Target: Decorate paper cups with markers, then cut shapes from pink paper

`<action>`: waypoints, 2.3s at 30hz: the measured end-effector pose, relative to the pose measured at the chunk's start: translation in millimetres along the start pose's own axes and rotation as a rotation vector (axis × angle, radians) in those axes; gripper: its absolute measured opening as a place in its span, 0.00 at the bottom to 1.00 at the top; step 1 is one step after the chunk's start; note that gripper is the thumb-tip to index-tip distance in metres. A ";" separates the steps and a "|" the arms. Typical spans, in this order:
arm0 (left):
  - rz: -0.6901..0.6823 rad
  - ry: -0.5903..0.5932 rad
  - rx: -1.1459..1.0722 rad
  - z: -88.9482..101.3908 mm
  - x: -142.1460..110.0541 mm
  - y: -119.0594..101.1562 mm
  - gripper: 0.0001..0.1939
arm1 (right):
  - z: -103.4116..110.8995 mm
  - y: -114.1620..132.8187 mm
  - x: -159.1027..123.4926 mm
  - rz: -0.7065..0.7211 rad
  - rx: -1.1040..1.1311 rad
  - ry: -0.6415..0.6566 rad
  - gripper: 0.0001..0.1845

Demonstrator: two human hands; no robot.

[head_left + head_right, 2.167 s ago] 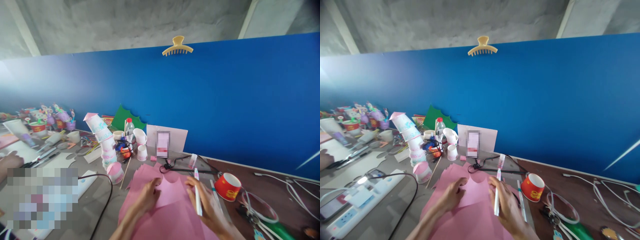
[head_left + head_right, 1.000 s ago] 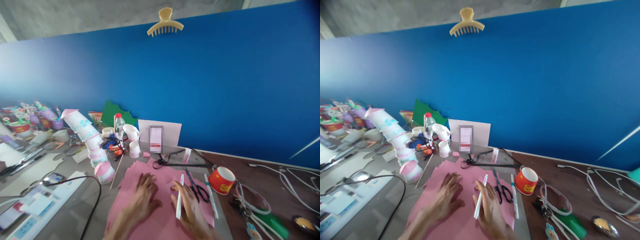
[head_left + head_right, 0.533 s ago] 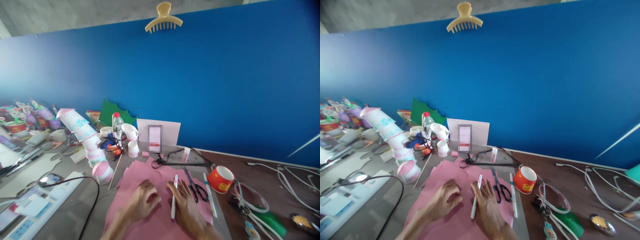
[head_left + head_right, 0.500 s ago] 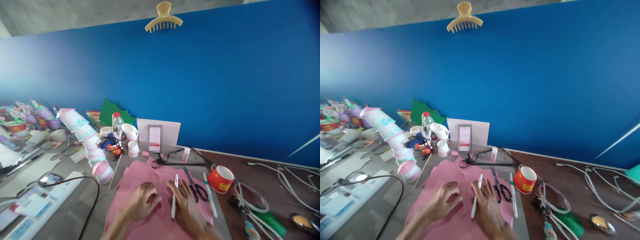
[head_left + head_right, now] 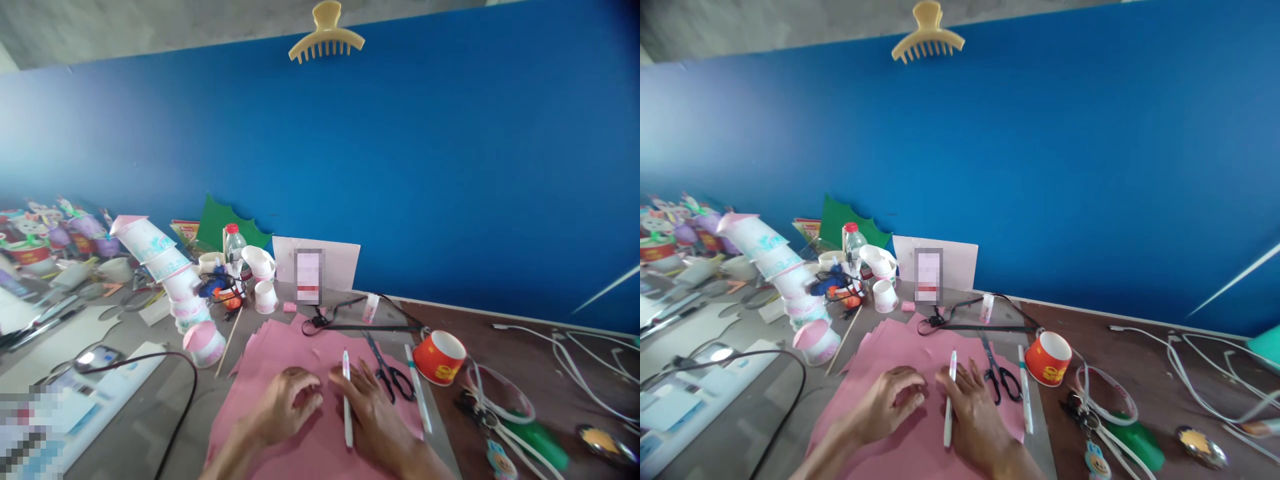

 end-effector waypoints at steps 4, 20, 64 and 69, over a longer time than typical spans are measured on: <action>-0.029 -0.195 -0.024 13.6 -1.8 10.0 0.12 | -2.8 22.0 2.6 0.106 0.128 0.137 0.33; 0.061 0.021 0.281 4.1 1.4 7.2 0.03 | 20.9 10.2 -1.3 0.096 0.141 -0.135 0.25; 0.105 -0.322 0.010 42.0 4.7 3.6 0.15 | -12.8 11.2 5.4 0.077 0.160 -0.048 0.30; -0.024 -0.212 -0.012 34.5 43.3 -65.1 0.21 | -23.5 6.9 6.8 0.072 0.162 -0.011 0.31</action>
Point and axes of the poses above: each hand's wrist, its own x-axis towards the middle knuckle, its own z-axis out of the back of the hand, y = z × x, the point moved 10 cm from there along x, towards the middle knuckle, and after that the axes turned 7 degrees about x, right-handed, at the moved point
